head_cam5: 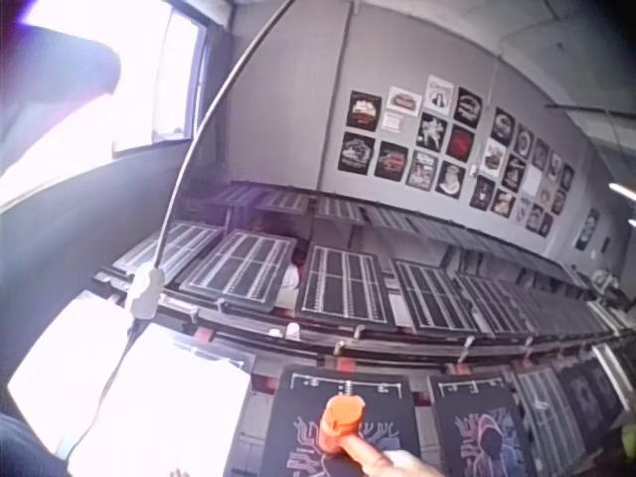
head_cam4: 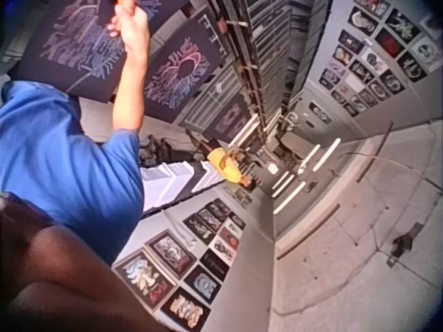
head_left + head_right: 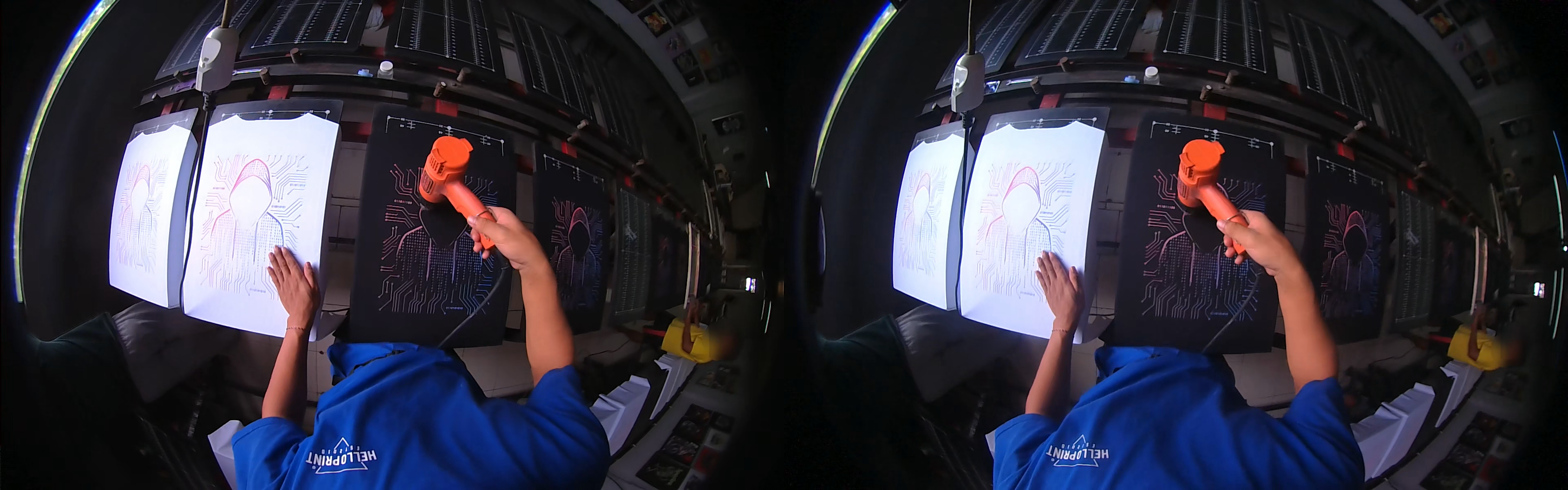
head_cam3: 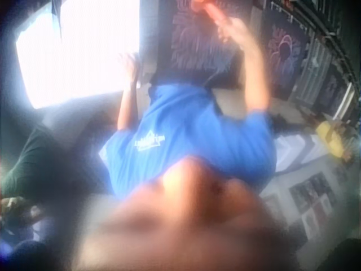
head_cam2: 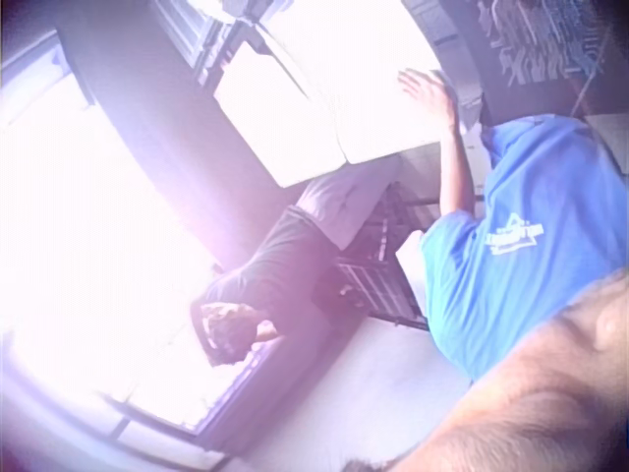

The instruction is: The person uses an orange heat gun to apply heat to printed designs on white and black t-shirts laid out on a workbench. They move the heat gun across the surface of each shirt to cure the print, then flip the shirts over to treat the other side.

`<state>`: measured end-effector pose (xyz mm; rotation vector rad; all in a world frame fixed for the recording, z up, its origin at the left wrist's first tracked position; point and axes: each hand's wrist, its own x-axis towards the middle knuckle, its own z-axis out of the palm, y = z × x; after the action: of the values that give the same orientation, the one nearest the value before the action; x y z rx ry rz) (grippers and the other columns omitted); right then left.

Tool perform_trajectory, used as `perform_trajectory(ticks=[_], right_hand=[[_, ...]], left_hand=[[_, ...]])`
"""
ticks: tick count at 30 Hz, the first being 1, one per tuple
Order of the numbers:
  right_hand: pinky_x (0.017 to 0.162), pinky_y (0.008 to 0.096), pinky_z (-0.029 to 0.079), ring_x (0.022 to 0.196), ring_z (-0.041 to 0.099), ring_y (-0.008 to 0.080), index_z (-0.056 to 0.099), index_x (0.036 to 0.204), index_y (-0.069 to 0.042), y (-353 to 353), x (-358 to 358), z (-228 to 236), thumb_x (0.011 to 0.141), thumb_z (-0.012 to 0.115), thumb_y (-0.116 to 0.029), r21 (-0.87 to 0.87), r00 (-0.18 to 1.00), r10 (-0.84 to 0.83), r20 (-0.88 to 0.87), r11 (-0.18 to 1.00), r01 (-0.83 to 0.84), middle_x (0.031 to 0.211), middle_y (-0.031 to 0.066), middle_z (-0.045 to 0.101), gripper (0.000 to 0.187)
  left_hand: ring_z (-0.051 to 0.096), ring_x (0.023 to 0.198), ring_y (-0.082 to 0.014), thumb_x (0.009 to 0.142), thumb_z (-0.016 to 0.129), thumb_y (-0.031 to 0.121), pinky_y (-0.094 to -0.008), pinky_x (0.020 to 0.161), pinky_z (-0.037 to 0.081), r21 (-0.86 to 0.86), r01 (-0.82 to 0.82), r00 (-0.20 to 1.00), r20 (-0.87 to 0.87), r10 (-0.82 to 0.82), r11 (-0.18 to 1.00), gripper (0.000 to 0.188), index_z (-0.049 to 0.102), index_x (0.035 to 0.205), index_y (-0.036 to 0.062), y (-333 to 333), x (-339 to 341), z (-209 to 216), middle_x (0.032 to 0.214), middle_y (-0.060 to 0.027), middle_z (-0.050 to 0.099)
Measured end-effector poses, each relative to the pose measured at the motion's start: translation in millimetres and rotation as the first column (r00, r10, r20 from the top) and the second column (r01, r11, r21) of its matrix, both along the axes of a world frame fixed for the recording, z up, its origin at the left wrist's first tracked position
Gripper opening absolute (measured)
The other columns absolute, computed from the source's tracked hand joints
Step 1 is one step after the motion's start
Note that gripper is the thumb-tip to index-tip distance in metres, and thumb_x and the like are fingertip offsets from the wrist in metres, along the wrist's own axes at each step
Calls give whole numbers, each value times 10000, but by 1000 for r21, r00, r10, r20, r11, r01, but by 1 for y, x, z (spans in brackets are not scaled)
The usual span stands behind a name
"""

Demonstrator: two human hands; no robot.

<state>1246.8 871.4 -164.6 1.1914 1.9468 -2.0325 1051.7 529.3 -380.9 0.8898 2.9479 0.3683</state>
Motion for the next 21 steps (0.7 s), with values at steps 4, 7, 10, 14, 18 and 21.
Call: perform_trajectory(ticks=[4, 7, 10, 14, 18, 21], right_hand=[[468, 197, 457, 602, 578, 68, 552, 952, -20, 13, -2, -7, 906, 625, -316, 38, 1000, -30, 0, 999, 30, 723, 8, 568, 308], [476, 208, 463, 594, 574, 74, 558, 928, -22, 19, -1, -12, 902, 626, -325, 25, 997, -67, -34, 997, 68, 730, 11, 567, 312], [481, 214, 465, 596, 574, 77, 563, 927, -20, 22, 2, -18, 899, 629, -327, 43, 989, -120, -83, 991, 124, 730, 12, 565, 316], [497, 215, 465, 599, 569, 76, 571, 953, -17, 19, 1, -28, 903, 626, -306, 83, 970, -190, -151, 976, 204, 722, 13, 562, 298], [495, 215, 459, 603, 564, 77, 567, 948, -25, 21, -2, -27, 912, 615, -291, 44, 950, -274, -153, 958, 284, 727, 12, 562, 273], [483, 213, 449, 601, 555, 75, 564, 936, -42, 22, -2, -33, 923, 602, -266, 57, 957, -238, -167, 966, 251, 722, 7, 560, 228]], left_hand=[[107, 1455, -386, 984, 393, 311, -483, 1176, 54, -6, 43, 999, 20, -43, 999, 637, 245, 1446, -103, 12, -6, 2, 1536, -261, 204], [109, 1455, -386, 984, 393, 319, -478, 1177, 53, 3, 66, 998, -11, -66, 998, 646, 241, 1447, -104, 26, -17, 2, 1536, -263, 205], [115, 1453, -387, 986, 383, 333, -472, 1178, 57, -19, 100, 993, -58, -101, 995, 650, 239, 1450, -99, 41, -37, -3, 1535, -263, 206], [125, 1453, -378, 991, 369, 351, -465, 1180, 63, 16, 136, 988, -70, -135, 991, 651, 241, 1455, -87, 77, -72, -8, 1538, -253, 209], [135, 1453, -369, 998, 346, 373, -461, 1181, 68, 18, 166, 981, -102, -164, 986, 648, 248, 1459, -70, 117, -113, -18, 1540, -243, 213], [147, 1451, -369, 1001, 335, 390, -457, 1181, 76, 3, 175, 974, -145, -173, 985, 648, 256, 1461, -60, 140, -143, -24, 1543, -235, 214]])
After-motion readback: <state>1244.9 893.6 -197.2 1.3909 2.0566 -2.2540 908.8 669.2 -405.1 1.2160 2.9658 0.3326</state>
